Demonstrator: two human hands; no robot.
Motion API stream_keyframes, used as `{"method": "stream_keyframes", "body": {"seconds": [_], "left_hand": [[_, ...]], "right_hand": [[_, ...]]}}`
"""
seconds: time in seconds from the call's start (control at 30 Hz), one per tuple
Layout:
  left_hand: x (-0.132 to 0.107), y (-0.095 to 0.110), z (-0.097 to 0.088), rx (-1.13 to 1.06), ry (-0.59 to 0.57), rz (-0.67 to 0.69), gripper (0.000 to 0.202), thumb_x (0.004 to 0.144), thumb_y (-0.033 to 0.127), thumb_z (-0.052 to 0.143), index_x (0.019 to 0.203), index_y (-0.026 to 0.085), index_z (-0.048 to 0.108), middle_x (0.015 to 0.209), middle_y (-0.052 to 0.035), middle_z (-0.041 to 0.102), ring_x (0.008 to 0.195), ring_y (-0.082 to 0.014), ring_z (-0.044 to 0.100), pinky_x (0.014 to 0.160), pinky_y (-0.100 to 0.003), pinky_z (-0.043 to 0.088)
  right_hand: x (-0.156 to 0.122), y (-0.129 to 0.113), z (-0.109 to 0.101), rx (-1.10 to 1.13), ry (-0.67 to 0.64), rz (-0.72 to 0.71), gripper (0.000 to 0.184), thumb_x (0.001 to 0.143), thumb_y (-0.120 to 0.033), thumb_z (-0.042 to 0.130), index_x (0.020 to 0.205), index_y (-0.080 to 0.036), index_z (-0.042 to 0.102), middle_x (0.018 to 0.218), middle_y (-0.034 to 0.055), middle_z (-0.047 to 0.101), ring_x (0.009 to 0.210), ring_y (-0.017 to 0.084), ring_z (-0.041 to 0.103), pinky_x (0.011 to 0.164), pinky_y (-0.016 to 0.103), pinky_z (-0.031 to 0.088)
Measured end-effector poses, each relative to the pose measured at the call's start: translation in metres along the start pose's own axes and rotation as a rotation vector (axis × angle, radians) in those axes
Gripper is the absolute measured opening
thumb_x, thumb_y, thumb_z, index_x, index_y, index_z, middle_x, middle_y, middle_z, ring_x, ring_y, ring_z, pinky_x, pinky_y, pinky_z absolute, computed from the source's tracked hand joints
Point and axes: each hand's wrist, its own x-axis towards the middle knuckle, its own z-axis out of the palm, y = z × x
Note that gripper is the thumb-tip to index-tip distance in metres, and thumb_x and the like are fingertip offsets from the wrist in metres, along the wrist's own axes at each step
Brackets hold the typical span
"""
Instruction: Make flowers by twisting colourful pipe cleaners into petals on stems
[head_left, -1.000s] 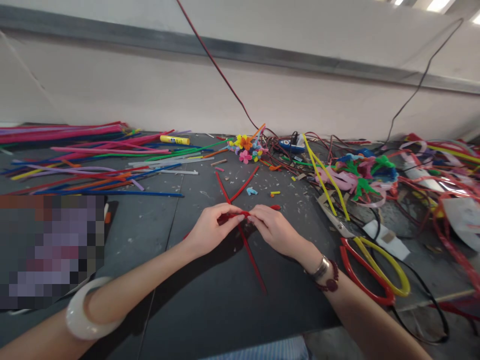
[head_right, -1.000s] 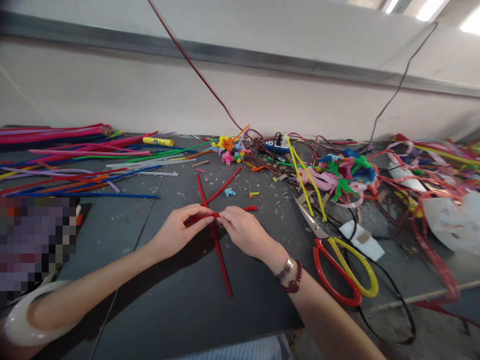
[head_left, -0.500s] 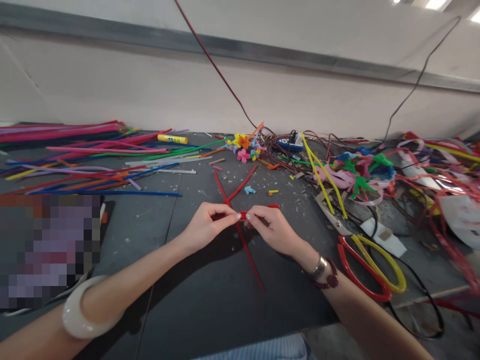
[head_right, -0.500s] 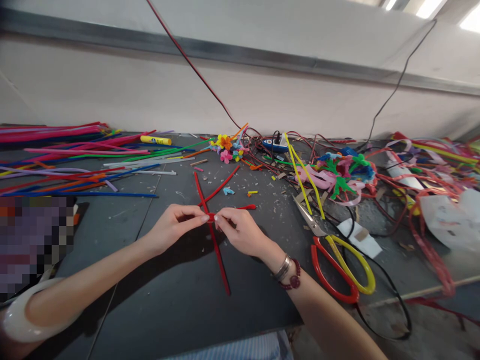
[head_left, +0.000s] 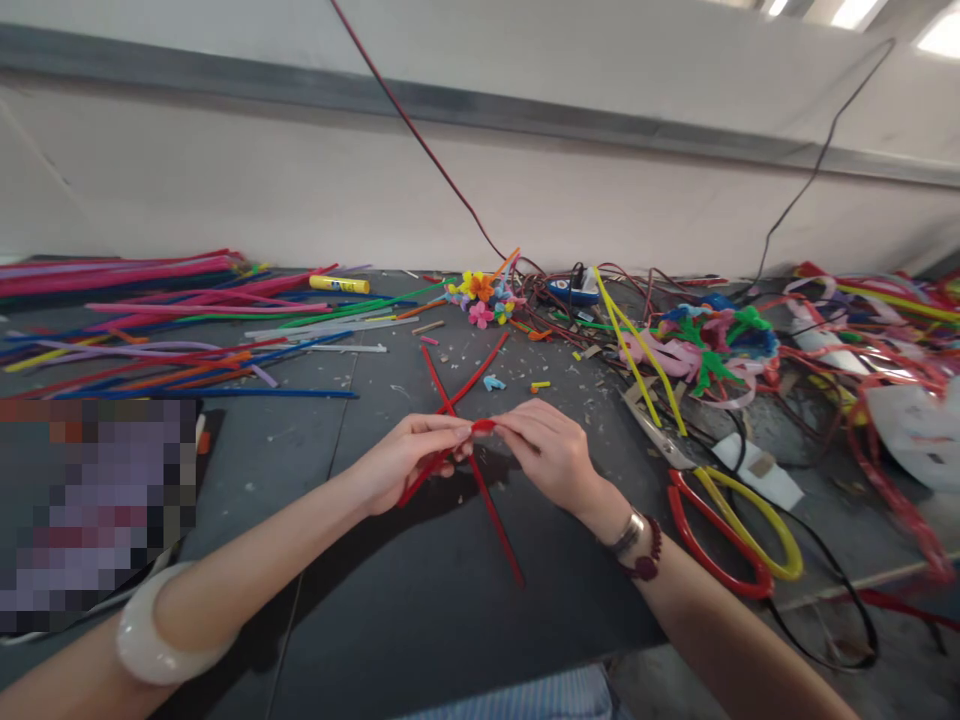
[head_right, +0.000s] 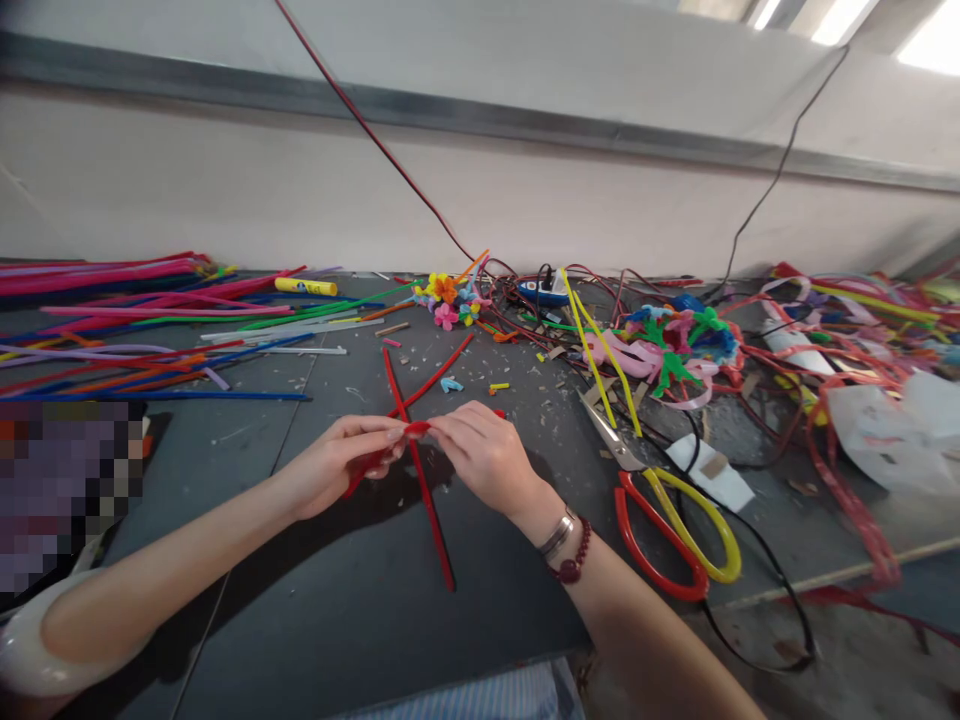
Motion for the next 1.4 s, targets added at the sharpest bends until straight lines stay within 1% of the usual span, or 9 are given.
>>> {"method": "stream_keyframes", "body": {"seconds": [0.1,0.17,0.33,0.43,0.53,0.7,0.87,1.07,1.4], "left_hand": [[0.001,-0.001,-0.003,-0.071,-0.041,-0.131,0.012,0.066,0.024,0.067,0.077,0.018,0.071,0.074,-0.0048,0.067,0.065,-0.0116,0.058,0.053,-0.021,0.045],[0.001,-0.003,-0.004,-0.069,-0.031,-0.142,0.01,0.062,0.02,0.07,0.072,0.018,0.071,0.071,-0.0032,0.067,0.063,-0.0103,0.058,0.056,-0.021,0.046],[0.002,-0.006,-0.001,0.02,0.02,-0.01,0.011,0.059,0.018,0.074,0.061,0.014,0.064,0.057,0.0021,0.061,0.055,-0.0064,0.056,0.055,-0.017,0.045],[0.003,-0.005,0.001,0.057,0.025,0.104,0.016,0.058,0.015,0.074,0.067,0.014,0.06,0.059,0.0041,0.06,0.055,-0.0063,0.055,0.057,-0.018,0.046],[0.003,-0.004,0.001,0.096,0.034,0.173,0.017,0.06,0.015,0.073,0.073,0.015,0.063,0.065,0.0024,0.062,0.062,-0.0088,0.058,0.062,-0.02,0.047],[0.004,-0.007,-0.002,0.165,0.086,0.157,0.011,0.062,0.019,0.073,0.07,0.014,0.067,0.064,-0.0001,0.064,0.062,-0.0102,0.058,0.062,-0.021,0.046],[0.006,-0.01,-0.005,0.085,0.119,0.125,0.009,0.061,0.018,0.074,0.064,0.015,0.066,0.063,0.001,0.066,0.058,-0.0071,0.057,0.057,-0.016,0.044],[0.008,-0.009,-0.005,0.001,0.076,0.064,0.01,0.067,0.021,0.07,0.075,0.016,0.07,0.07,-0.0011,0.068,0.065,-0.0085,0.06,0.064,-0.018,0.048],[0.008,-0.005,-0.006,0.18,0.096,0.132,0.009,0.069,0.021,0.067,0.075,0.014,0.067,0.069,-0.0004,0.067,0.067,-0.0096,0.061,0.066,-0.018,0.048]], "right_hand": [[0.0,-0.002,0.002,0.056,-0.005,0.04,0.017,0.084,-0.018,0.049,0.089,-0.019,0.065,0.08,0.0056,0.066,0.075,0.016,0.059,0.07,0.032,0.05],[0.0,-0.003,0.003,0.088,-0.02,0.057,0.016,0.084,-0.018,0.049,0.087,-0.019,0.065,0.079,0.0051,0.066,0.074,0.015,0.059,0.069,0.03,0.049],[0.0,-0.009,0.005,0.17,-0.071,0.125,0.015,0.083,-0.018,0.049,0.085,-0.017,0.064,0.076,0.0051,0.065,0.072,0.014,0.058,0.068,0.027,0.048],[0.0,-0.012,0.006,0.197,-0.101,0.18,0.015,0.083,-0.018,0.05,0.082,-0.018,0.064,0.073,0.0037,0.065,0.069,0.014,0.058,0.066,0.026,0.047],[0.0,-0.014,0.006,0.219,-0.142,0.237,0.014,0.081,-0.018,0.052,0.078,-0.017,0.065,0.069,0.0025,0.064,0.065,0.013,0.057,0.063,0.024,0.045],[0.003,-0.015,0.006,0.318,-0.225,0.376,0.016,0.081,-0.019,0.05,0.079,-0.017,0.066,0.07,0.002,0.066,0.062,0.012,0.059,0.057,0.022,0.044],[0.003,-0.016,0.004,0.338,-0.221,0.323,0.016,0.08,-0.019,0.053,0.084,-0.017,0.067,0.073,0.0035,0.067,0.063,0.012,0.06,0.058,0.022,0.044],[0.001,-0.011,0.006,0.251,-0.194,0.336,0.013,0.078,-0.019,0.056,0.08,-0.018,0.069,0.068,0.0024,0.068,0.059,0.012,0.059,0.059,0.023,0.044],[0.002,-0.011,0.006,0.271,-0.164,0.452,0.01,0.075,-0.022,0.06,0.077,-0.018,0.069,0.071,0.0018,0.07,0.062,0.013,0.062,0.058,0.023,0.046]]}}
